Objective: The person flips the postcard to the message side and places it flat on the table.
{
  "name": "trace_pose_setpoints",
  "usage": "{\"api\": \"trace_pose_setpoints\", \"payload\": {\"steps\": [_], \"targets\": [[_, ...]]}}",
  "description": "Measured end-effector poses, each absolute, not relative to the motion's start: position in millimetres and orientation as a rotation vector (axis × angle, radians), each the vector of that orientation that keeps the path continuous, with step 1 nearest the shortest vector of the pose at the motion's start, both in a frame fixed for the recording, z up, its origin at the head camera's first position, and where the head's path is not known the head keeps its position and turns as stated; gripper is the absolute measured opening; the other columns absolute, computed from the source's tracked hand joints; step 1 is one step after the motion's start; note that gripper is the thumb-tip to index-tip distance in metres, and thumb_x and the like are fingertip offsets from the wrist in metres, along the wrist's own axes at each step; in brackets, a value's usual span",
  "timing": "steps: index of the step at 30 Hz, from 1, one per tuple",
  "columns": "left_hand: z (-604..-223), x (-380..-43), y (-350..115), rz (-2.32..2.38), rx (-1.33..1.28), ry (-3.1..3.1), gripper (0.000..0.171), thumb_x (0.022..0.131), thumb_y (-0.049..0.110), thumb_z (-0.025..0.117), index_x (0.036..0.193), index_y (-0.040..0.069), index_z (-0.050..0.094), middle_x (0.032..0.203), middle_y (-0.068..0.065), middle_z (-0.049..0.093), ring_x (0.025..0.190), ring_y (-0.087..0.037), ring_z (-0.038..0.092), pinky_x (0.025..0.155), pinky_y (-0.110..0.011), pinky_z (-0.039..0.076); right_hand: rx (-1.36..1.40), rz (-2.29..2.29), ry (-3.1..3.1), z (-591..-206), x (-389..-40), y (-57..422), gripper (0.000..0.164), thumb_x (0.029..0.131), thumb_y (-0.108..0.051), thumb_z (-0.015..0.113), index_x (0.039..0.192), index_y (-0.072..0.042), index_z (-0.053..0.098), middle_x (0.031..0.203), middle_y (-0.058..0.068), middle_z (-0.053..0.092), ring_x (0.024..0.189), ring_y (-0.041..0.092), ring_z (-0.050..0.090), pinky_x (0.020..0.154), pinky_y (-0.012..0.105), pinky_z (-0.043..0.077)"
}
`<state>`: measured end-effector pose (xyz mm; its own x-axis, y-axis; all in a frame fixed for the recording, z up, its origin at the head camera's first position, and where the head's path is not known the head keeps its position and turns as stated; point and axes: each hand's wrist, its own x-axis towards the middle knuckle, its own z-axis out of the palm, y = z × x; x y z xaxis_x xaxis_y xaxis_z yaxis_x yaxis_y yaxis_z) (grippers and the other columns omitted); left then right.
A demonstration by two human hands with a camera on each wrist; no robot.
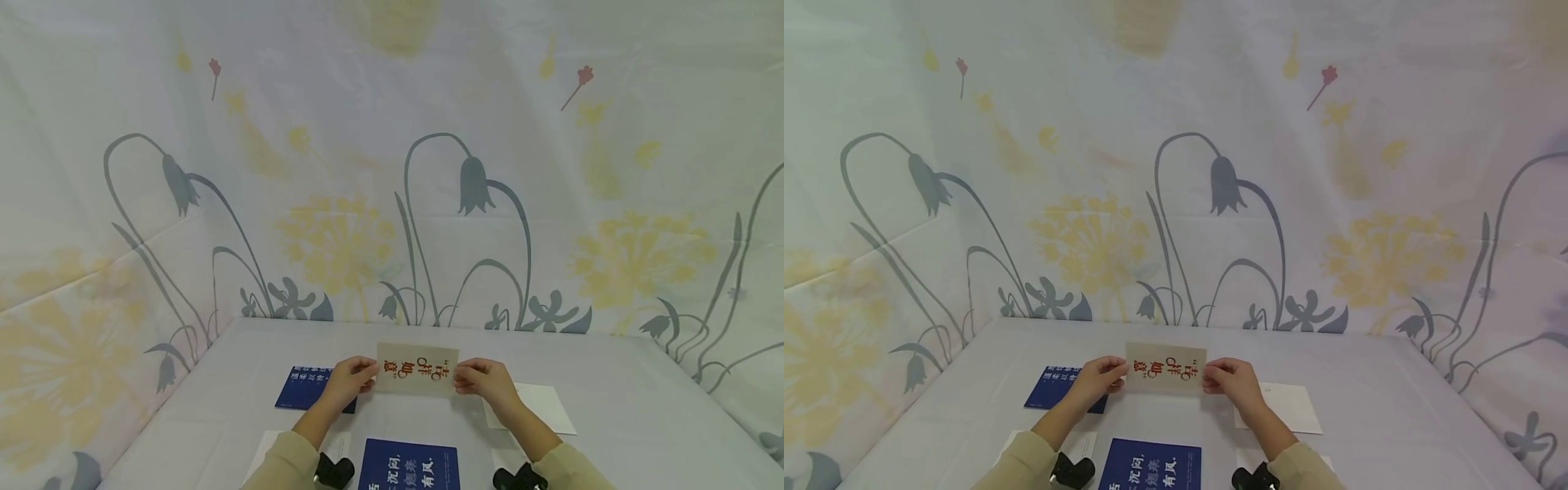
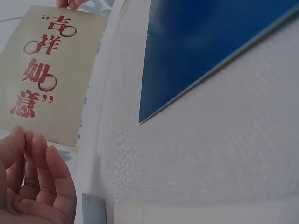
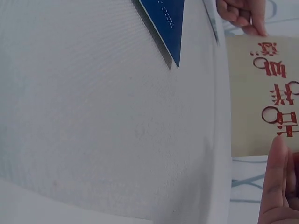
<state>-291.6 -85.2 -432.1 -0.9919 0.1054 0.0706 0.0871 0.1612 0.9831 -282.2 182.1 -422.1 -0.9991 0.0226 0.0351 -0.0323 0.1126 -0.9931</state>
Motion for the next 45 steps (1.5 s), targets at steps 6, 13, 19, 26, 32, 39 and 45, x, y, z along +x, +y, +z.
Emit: {"api": "trace_pose_setpoints", "payload": {"steps": [6,13,19,26,32,39,45], "targets": [[-433.1,-291.3,-88.7,2.053,0.224,2.325,0.027,0.092,0.012,0.059,0.106,-0.012,0.061,0.089,-0.012,0.065,0.075,-0.011,0.06,0.072,-0.029,0.054,0.037,2.151,-2.286,-419.6,-282.1,181.4,0.021,0.091,-0.002,0.056,0.102,0.015,0.06,0.085,0.016,0.066,0.074,0.02,0.066,0.069,0.031,0.055],[-435.5,-293.6,-93.3,2.067,0.21,2.247,0.026,0.093,0.009,0.056,0.107,-0.013,0.059,0.094,-0.018,0.065,0.081,-0.016,0.063,0.076,-0.03,0.053,0.132,2.25,-2.255,-420.7,-283.7,184.4,0.021,0.089,0.001,0.058,0.101,0.018,0.059,0.09,0.023,0.066,0.073,0.017,0.066,0.071,0.029,0.055],[-436.2,-294.7,-95.1,2.094,0.201,2.177,0.027,0.093,0.006,0.056,0.109,-0.015,0.058,0.098,-0.022,0.064,0.088,-0.023,0.064,0.079,-0.031,0.053,0.188,2.273,-2.25,-422.9,-283.4,186.2,0.024,0.088,0.001,0.059,0.103,0.021,0.058,0.093,0.024,0.065,0.075,0.016,0.067,0.072,0.028,0.054],[-434.5,-295.2,-97.6,2.145,0.189,2.052,0.033,0.092,0.005,0.057,0.116,-0.018,0.053,0.108,-0.025,0.062,0.092,-0.022,0.064,0.08,-0.029,0.052,0.195,2.258,-2.261,-421.7,-280.8,187.6,0.027,0.088,0.001,0.058,0.104,0.023,0.056,0.092,0.023,0.066,0.076,0.017,0.067,0.073,0.028,0.054],[-429.9,-292.6,-98.2,2.176,0.135,1.969,0.035,0.092,0.006,0.056,0.119,-0.017,0.052,0.109,-0.022,0.062,0.093,-0.021,0.063,0.083,-0.03,0.051,0.183,2.252,-2.272,-421.8,-279.9,188.0,0.028,0.089,0.001,0.058,0.105,0.023,0.055,0.091,0.019,0.067,0.075,0.017,0.067,0.073,0.029,0.054],[-427.5,-291.8,-98.8,2.199,0.076,1.93,0.032,0.09,0.005,0.059,0.117,-0.013,0.056,0.099,-0.009,0.065,0.082,-0.013,0.063,0.081,-0.029,0.051,0.149,2.195,-2.3,-424.0,-280.2,187.5,0.023,0.087,0.002,0.06,0.102,0.019,0.06,0.092,0.013,0.066,0.074,0.017,0.066,0.071,0.029,0.054],[-430.3,-293.2,-100.1,2.195,0.081,1.933,0.031,0.09,0.005,0.06,0.117,-0.011,0.058,0.103,-0.009,0.065,0.083,-0.013,0.063,0.081,-0.029,0.052,0.085,2.122,-2.338,-423.3,-279.5,185.4,0.02,0.085,0.001,0.061,0.099,0.015,0.064,0.093,0.013,0.066,0.079,0.018,0.064,0.07,0.028,0.054]]}}
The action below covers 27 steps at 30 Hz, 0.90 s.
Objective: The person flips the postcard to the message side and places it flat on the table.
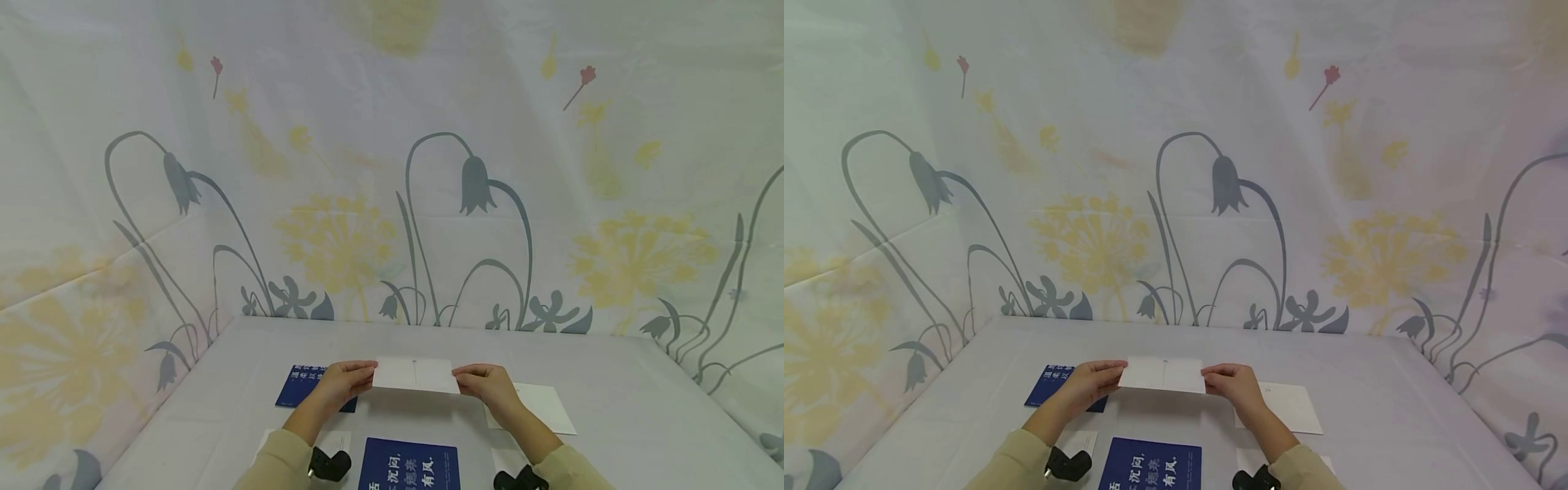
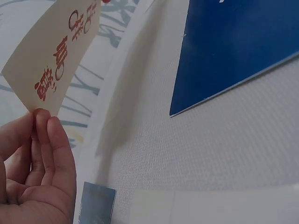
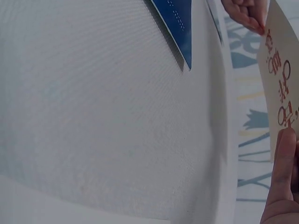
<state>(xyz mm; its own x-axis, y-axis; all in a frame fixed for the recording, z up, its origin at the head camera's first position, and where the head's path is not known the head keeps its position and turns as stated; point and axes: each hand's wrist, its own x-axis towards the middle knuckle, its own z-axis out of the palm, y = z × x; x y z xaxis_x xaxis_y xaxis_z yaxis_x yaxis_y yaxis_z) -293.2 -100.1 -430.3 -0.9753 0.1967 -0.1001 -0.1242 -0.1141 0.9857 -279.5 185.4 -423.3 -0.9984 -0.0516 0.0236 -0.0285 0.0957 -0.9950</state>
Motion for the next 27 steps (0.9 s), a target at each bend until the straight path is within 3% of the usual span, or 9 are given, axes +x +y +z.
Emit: {"api": "trace_pose_setpoints", "payload": {"steps": [15,22,27], "targets": [[-430.5,-292.2,-99.1,2.133,0.078,2.002,0.03,0.091,0.004,0.058,0.116,-0.011,0.058,0.101,-0.012,0.066,0.086,-0.016,0.063,0.08,-0.03,0.052,-0.033,-2.069,2.375,-426.6,-279.7,181.9,0.019,0.085,0.001,0.062,0.097,0.015,0.065,0.09,0.016,0.067,0.075,0.019,0.065,0.069,0.031,0.055],[-428.6,-290.5,-95.3,2.112,0.003,2.06,0.028,0.09,0.003,0.059,0.114,-0.01,0.06,0.095,-0.01,0.066,0.081,-0.013,0.063,0.076,-0.027,0.053,-0.009,-2.021,2.425,-424.9,-278.5,177.7,0.019,0.081,-0.001,0.068,0.096,0.01,0.067,0.088,0.012,0.067,0.076,0.021,0.065,0.069,0.033,0.055],[-427.7,-288.4,-94.1,2.083,-0.002,2.128,0.026,0.09,0.005,0.059,0.112,-0.009,0.062,0.093,-0.01,0.065,0.08,-0.014,0.062,0.073,-0.028,0.054,0.002,-2.007,2.418,-424.6,-278.3,175.4,0.028,0.079,0.004,0.066,0.106,0.01,0.061,0.082,0.011,0.066,0.068,0.021,0.064,0.063,0.032,0.055]]}}
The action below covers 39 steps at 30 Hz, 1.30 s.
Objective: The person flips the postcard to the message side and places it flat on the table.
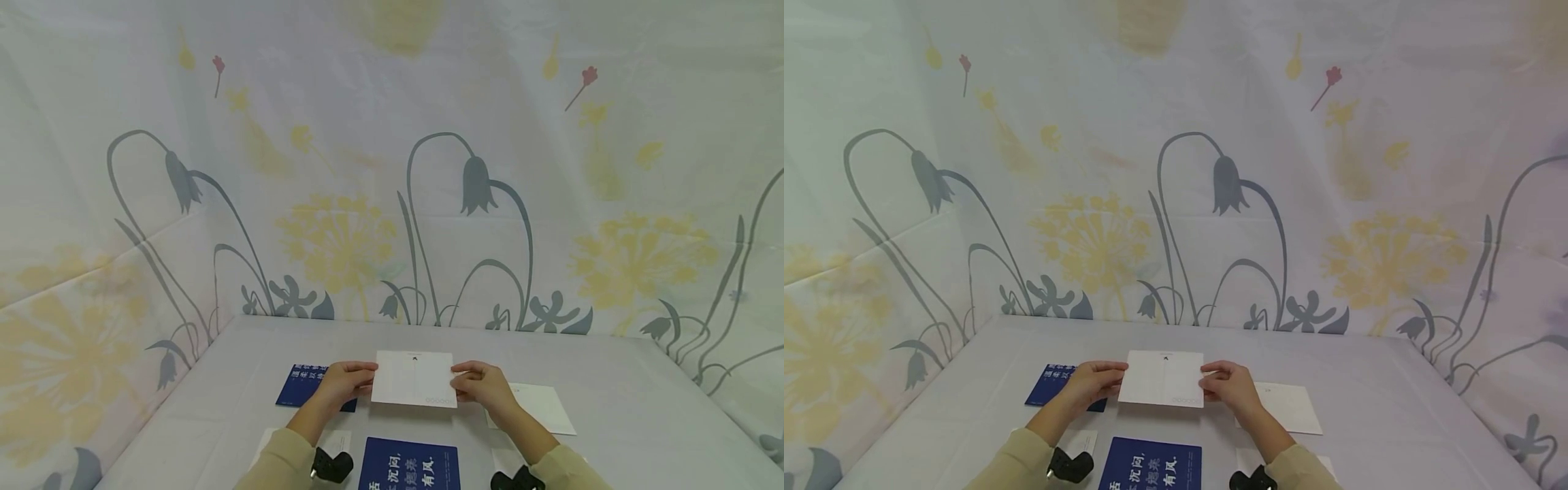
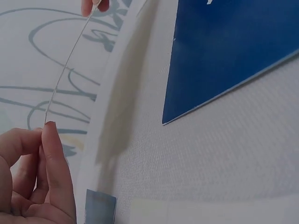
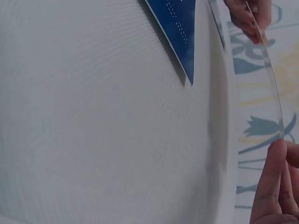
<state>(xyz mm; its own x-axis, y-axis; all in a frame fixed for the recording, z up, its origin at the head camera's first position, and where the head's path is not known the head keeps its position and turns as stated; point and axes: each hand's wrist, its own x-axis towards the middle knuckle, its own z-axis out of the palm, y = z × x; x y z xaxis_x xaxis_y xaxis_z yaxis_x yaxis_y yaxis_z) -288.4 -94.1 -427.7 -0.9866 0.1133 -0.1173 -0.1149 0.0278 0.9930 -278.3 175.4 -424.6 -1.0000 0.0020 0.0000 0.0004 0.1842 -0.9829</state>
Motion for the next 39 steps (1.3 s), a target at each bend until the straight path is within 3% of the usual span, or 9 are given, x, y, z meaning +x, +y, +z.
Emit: {"api": "trace_pose_setpoints", "payload": {"steps": [6,17,39], "targets": [[-429.1,-286.5,-92.8,2.022,0.067,2.256,0.033,0.086,0.003,0.062,0.117,-0.008,0.058,0.094,-0.011,0.064,0.078,-0.017,0.063,0.069,-0.032,0.055,-0.033,2.005,-2.426,-424.8,-276.2,172.9,0.041,0.078,0.008,0.066,0.117,0.011,0.055,0.077,0.012,0.066,0.064,0.02,0.063,0.058,0.032,0.055],[-426.5,-284.8,-90.2,1.899,0.098,2.383,0.039,0.078,-0.004,0.067,0.115,-0.007,0.059,0.09,-0.011,0.061,0.073,-0.018,0.062,0.064,-0.032,0.056,-0.058,1.883,-2.487,-428.8,-276.5,168.7,0.042,0.074,0.01,0.067,0.115,0.01,0.058,0.077,0.01,0.056,0.059,0.017,0.057,0.055,0.03,0.054],[-436.4,-287.4,-86.5,1.775,0.083,2.417,0.04,0.072,-0.011,0.068,0.11,-0.011,0.059,0.086,-0.009,0.059,0.067,-0.014,0.059,0.06,-0.03,0.055,-0.036,1.738,-2.691,-438.9,-277.1,167.7,0.047,0.073,0.005,0.07,0.117,0.01,0.054,0.075,0.008,0.055,0.061,0.015,0.057,0.055,0.029,0.054]]}}
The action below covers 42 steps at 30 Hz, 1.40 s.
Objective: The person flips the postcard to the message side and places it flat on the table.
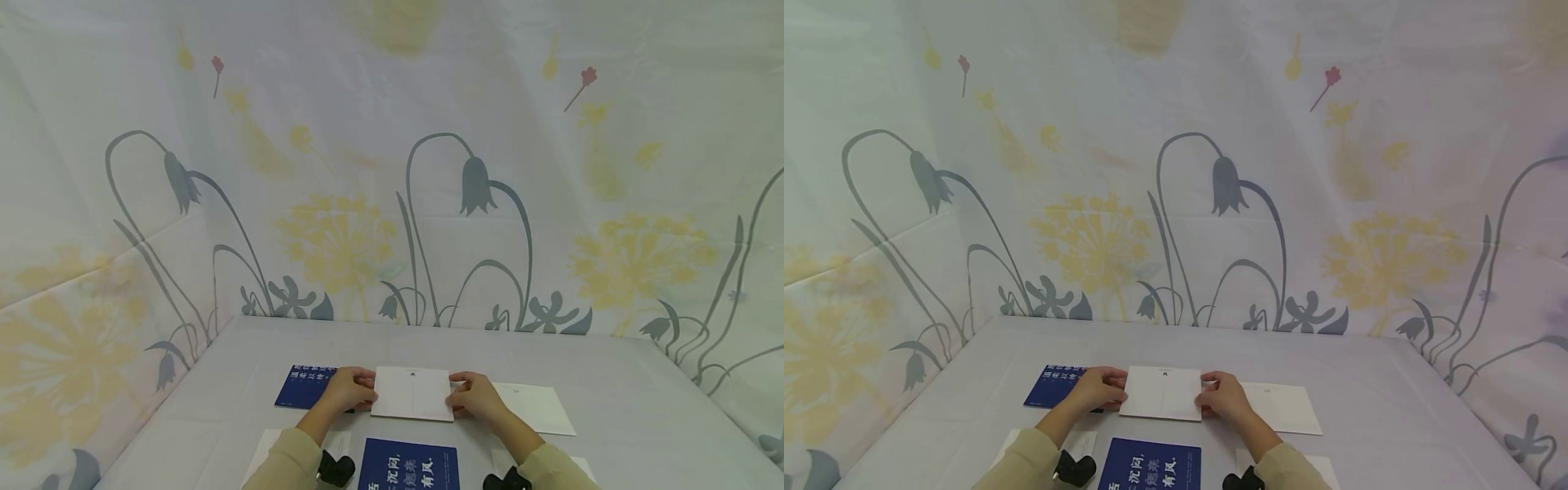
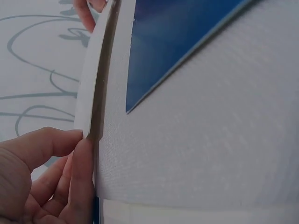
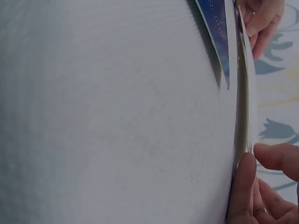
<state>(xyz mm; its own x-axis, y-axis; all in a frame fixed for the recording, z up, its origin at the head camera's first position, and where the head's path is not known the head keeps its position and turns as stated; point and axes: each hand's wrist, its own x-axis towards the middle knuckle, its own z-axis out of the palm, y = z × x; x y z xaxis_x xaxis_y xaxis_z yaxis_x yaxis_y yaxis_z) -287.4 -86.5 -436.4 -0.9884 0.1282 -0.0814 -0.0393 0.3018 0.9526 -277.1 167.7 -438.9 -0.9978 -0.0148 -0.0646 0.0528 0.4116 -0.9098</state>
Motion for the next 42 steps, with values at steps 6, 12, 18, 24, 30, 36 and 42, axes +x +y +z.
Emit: {"api": "trace_pose_setpoints", "payload": {"steps": [6,12,18,24,30,36,42], "targets": [[-435.8,-287.3,-86.3,1.718,0.078,2.438,0.039,0.073,-0.01,0.068,0.11,-0.012,0.059,0.086,-0.009,0.06,0.067,-0.013,0.059,0.06,-0.029,0.055,0.024,-1.598,2.615,-439.0,-276.5,165.9,0.046,0.072,0.004,0.07,0.115,0.011,0.055,0.074,0.007,0.054,0.058,0.014,0.055,0.054,0.026,0.052],[-435.5,-286.0,-87.0,1.679,0.076,2.483,0.037,0.071,-0.01,0.069,0.107,-0.011,0.061,0.081,-0.007,0.059,0.062,-0.012,0.058,0.057,-0.028,0.054,-0.009,-1.531,2.646,-437.2,-275.0,162.9,0.049,0.071,0.003,0.07,0.116,0.012,0.054,0.071,0.006,0.052,0.054,0.013,0.054,0.051,0.024,0.047],[-434.4,-285.1,-87.7,1.683,0.078,2.49,0.042,0.07,-0.011,0.07,0.11,-0.01,0.059,0.078,-0.007,0.057,0.059,-0.012,0.057,0.055,-0.028,0.054,-0.022,-1.51,2.656,-435.6,-272.9,162.1,0.048,0.072,0.003,0.071,0.116,0.011,0.055,0.071,0.006,0.052,0.055,0.014,0.054,0.053,0.025,0.048],[-433.2,-285.1,-90.0,1.699,0.086,2.454,0.041,0.071,-0.009,0.07,0.111,-0.01,0.058,0.082,-0.008,0.058,0.061,-0.014,0.058,0.057,-0.03,0.054,-0.016,-1.527,2.645,-436.0,-273.1,162.6,0.05,0.071,0.003,0.071,0.118,0.01,0.054,0.073,0.007,0.052,0.057,0.014,0.055,0.054,0.026,0.05],[-430.6,-283.6,-92.5,1.727,0.116,2.418,0.044,0.075,-0.005,0.071,0.116,-0.008,0.056,0.089,-0.01,0.058,0.067,-0.016,0.06,0.06,-0.031,0.055,-0.017,-1.582,2.602,-435.5,-274.2,161.1,0.051,0.072,0.004,0.071,0.119,0.008,0.053,0.075,0.007,0.052,0.058,0.015,0.054,0.055,0.027,0.051],[-426.0,-279.4,-95.3,1.778,0.168,2.383,0.045,0.077,-0.003,0.071,0.119,-0.007,0.055,0.093,-0.012,0.057,0.072,-0.017,0.061,0.065,-0.032,0.055,-0.095,-1.695,2.542,-430.8,-271.3,163.2,0.048,0.073,0.005,0.07,0.117,0.009,0.053,0.077,0.009,0.052,0.061,0.018,0.056,0.058,0.031,0.054],[-423.9,-274.5,-102.0,1.809,0.247,2.367,0.045,0.078,-0.002,0.07,0.119,-0.009,0.054,0.094,-0.012,0.057,0.075,-0.018,0.062,0.065,-0.034,0.056,-0.158,-1.73,2.527,-423.9,-264.9,166.3,0.049,0.075,0.004,0.07,0.119,0.01,0.051,0.079,0.009,0.053,0.065,0.019,0.058,0.062,0.034,0.055]]}}
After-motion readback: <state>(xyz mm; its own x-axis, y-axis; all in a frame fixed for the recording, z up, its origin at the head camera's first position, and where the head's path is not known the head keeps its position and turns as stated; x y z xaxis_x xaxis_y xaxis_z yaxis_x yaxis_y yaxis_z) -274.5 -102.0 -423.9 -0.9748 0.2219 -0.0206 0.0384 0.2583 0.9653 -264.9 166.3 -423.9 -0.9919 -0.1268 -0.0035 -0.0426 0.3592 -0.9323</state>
